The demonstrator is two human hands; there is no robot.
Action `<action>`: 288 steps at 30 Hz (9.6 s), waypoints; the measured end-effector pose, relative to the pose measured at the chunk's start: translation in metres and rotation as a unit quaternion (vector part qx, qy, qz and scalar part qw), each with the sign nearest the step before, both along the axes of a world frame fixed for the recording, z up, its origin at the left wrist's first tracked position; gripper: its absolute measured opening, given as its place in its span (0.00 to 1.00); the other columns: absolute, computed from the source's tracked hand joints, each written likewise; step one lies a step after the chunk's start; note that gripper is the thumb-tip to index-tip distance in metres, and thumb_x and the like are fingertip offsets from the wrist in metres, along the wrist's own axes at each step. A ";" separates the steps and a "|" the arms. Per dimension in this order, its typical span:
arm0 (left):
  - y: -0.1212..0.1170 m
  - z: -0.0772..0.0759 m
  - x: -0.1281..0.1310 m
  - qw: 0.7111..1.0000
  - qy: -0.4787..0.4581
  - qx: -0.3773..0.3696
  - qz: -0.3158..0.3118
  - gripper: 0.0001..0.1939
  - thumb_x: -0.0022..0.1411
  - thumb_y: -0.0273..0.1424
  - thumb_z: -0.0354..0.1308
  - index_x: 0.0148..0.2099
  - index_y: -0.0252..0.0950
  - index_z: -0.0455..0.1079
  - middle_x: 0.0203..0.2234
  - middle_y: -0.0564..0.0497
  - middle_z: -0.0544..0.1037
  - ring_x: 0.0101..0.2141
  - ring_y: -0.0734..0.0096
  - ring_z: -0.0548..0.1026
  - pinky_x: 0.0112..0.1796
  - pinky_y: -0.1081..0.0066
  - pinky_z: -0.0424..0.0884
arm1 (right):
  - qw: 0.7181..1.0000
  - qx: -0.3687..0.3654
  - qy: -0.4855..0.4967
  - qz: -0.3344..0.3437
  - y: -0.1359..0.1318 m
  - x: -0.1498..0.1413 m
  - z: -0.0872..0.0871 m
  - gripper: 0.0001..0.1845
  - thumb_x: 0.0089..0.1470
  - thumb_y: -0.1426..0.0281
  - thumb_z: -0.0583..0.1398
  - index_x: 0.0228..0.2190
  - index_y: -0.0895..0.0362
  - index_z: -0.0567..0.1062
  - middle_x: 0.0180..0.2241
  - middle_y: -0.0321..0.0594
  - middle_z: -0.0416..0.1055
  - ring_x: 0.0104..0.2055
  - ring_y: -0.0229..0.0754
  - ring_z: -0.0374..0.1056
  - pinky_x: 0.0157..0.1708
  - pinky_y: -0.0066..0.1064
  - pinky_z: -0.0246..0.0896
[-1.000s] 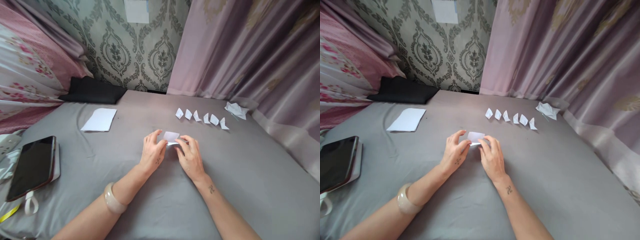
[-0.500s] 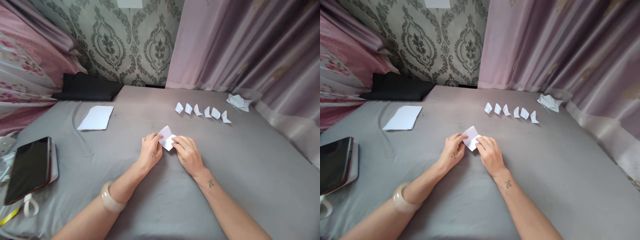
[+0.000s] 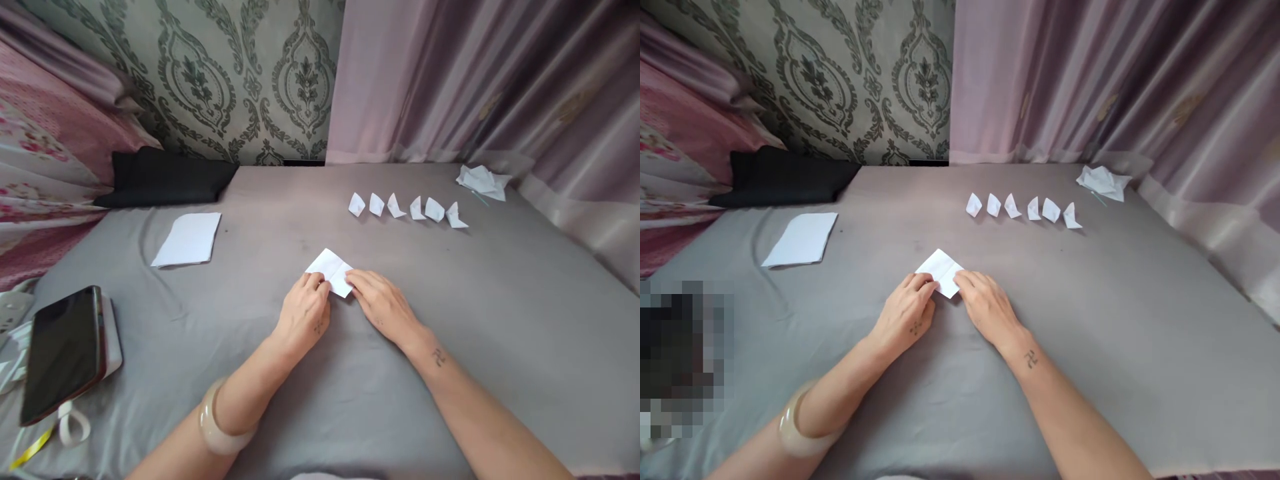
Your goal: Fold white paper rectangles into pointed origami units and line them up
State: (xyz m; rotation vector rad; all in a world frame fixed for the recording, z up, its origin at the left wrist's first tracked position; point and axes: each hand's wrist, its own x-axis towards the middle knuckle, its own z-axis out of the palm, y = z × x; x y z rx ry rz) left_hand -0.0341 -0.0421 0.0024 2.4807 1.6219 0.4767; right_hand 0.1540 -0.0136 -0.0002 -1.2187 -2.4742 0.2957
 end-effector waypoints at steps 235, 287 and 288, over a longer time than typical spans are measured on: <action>0.019 0.005 -0.001 0.997 0.013 0.015 -0.071 0.14 0.69 0.32 0.46 0.45 0.42 0.73 0.44 0.49 0.77 0.48 0.60 0.67 0.49 0.59 0.57 | 0.996 -0.034 0.030 0.076 0.012 0.021 0.008 0.23 0.56 0.82 0.51 0.44 0.52 0.78 0.53 0.38 0.71 0.55 0.43 0.66 0.54 0.40 0.64; 0.050 0.006 0.000 0.980 -0.103 -0.151 0.078 0.09 0.63 0.33 0.51 0.33 0.38 0.71 0.30 0.53 0.78 0.34 0.66 0.72 0.41 0.62 0.57 | 0.995 -0.072 -0.003 0.063 0.014 0.021 0.010 0.26 0.56 0.84 0.48 0.47 0.52 0.76 0.52 0.37 0.70 0.52 0.43 0.64 0.48 0.39 0.64; 0.050 0.006 0.000 0.979 -0.106 -0.151 0.084 0.09 0.63 0.33 0.52 0.33 0.38 0.71 0.30 0.52 0.78 0.34 0.66 0.73 0.41 0.61 0.57 | 0.995 -0.075 -0.001 0.063 0.014 0.021 0.010 0.26 0.56 0.84 0.48 0.47 0.52 0.76 0.52 0.37 0.70 0.51 0.43 0.64 0.48 0.39 0.64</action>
